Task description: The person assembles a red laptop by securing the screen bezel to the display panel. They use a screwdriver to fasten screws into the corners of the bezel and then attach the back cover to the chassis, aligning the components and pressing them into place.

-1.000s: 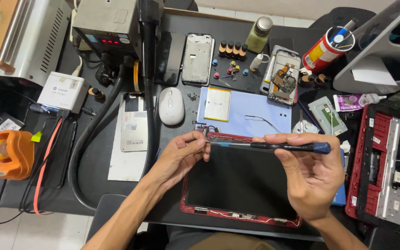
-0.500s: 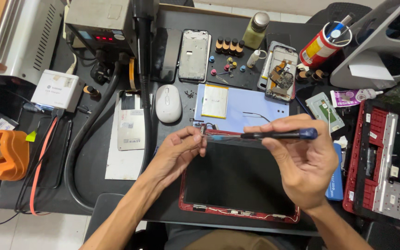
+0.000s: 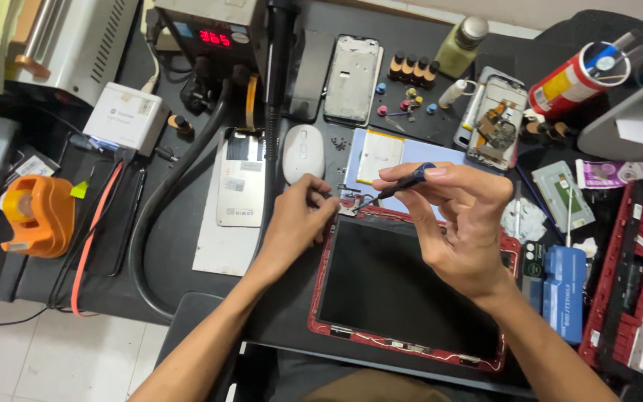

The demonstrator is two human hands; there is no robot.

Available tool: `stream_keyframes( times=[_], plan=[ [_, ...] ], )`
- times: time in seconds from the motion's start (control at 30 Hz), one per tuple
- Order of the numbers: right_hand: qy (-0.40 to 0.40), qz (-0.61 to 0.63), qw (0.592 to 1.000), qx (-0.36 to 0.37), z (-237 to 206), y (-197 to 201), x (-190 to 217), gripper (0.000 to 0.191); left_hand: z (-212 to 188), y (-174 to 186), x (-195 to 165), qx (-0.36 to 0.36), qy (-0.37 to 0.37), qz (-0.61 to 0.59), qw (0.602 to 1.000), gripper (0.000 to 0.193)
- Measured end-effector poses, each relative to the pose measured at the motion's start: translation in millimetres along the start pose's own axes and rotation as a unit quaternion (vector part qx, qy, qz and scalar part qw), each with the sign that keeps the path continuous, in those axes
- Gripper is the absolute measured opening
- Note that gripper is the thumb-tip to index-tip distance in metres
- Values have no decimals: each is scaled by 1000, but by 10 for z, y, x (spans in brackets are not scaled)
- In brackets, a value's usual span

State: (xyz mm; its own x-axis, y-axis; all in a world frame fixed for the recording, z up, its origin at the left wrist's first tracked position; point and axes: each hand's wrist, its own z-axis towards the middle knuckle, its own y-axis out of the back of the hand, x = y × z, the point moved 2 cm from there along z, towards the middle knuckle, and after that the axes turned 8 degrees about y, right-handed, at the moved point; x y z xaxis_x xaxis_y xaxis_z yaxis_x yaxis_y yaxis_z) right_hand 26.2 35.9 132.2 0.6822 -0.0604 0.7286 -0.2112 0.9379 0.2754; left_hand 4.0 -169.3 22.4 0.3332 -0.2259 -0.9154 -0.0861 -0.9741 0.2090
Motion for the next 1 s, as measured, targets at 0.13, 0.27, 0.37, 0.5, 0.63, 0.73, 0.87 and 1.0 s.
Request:
stream_keyframes(
  times=[0.13,0.27,0.37,0.5,0.63,0.73,0.87,1.0],
  plan=[
    [-10,-12,1000,17,-38,-19,-116,51,-2,-44,-13,6,-2,17,1000,30],
    [-27,-15,999,20,-92,-17,-172,52,50,-93,17,-29,-51,88,994,29],
    [-33,-13,999,18,-124,-16,-199,51,54,-116,59,-38,-75,104,991,27],
    [-33,-9,999,15,-145,-17,-231,51,35,-117,67,-42,-81,115,989,27],
    [-15,2,1000,18,-149,-52,-265,51,25,-116,32,-40,-64,114,991,26],
    [-10,-4,1000,23,-144,-67,-286,50,17,-117,3,-43,-71,113,990,25],
    [-13,-4,1000,28,-131,-59,-308,50,6,-111,-13,-37,-61,116,991,25],
    [-14,-4,999,32,-135,-63,-338,50,-4,-114,-15,-36,-55,110,992,25]
  ],
)
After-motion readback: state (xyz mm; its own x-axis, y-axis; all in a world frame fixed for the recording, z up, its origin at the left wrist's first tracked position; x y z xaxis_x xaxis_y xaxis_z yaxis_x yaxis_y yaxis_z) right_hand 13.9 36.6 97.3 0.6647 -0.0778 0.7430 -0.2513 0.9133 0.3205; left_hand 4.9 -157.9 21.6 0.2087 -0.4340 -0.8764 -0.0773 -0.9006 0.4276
